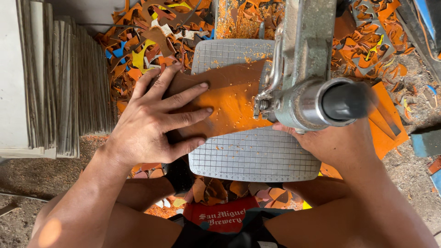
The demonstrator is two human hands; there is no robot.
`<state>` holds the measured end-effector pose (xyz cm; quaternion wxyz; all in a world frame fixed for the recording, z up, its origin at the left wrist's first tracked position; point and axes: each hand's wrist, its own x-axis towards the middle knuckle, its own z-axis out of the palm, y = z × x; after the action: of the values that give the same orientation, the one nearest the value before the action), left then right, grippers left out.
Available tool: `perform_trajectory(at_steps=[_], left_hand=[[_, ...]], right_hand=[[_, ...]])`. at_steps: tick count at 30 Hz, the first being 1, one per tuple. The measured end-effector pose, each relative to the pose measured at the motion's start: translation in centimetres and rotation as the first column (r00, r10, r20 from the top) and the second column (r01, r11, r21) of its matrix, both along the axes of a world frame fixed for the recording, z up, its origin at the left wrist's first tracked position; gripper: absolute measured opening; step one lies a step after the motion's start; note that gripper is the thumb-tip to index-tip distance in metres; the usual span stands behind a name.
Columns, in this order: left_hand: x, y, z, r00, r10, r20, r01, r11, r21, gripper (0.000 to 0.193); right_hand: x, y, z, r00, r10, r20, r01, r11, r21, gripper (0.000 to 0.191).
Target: The person uses a band saw to cut an orange leather sheet into smaller pieces. They guide the material through the blade, rotate it to follow curved cuts, and remove offcuts as they work.
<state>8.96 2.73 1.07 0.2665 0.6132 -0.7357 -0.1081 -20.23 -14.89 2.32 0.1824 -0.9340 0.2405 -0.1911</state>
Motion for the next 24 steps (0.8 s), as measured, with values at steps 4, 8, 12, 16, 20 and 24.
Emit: perform_trajectory(at_steps=[4,8,12,16,20,24], left_hand=[[0.2,-0.1,-0.1,1.0,-0.004,0.02,0.004,1.0,-0.003,0.05],[0.6,-0.4,-0.1,1.0,-0.014,0.008,0.014,1.0,0.003,0.049],[0.5,-0.4,0.0,1.0,-0.006,0.016,0.006,1.0,0.002,0.049],[-0.2,0.0,0.0,0.998,0.028,0.058,-0.028,1.0,-0.006,0.049],[-1.9,1.2,0.0,0.99,0.095,0.101,-0.092,0.995,-0.035,0.049],[-4.0,2.3,-0.2,0.983,0.138,0.124,-0.133,0.99,-0.053,0.054]], right_hand=[[0.0,0.3,-0.1,0.997,-0.053,-0.06,0.047,0.995,-0.092,0.043],[0.1,0.5,0.0,0.995,-0.048,-0.087,0.039,0.994,-0.099,0.035],[0.2,0.2,-0.1,0.998,-0.046,-0.041,0.042,0.995,-0.09,0.042],[0.0,-0.4,-0.7,0.998,-0.056,-0.04,0.048,0.984,-0.172,0.045],[-0.5,-1.4,-1.7,0.994,-0.081,-0.073,0.06,0.967,-0.249,0.043],[-1.0,-2.6,-2.7,0.998,-0.065,-0.011,0.058,0.944,-0.324,0.057]])
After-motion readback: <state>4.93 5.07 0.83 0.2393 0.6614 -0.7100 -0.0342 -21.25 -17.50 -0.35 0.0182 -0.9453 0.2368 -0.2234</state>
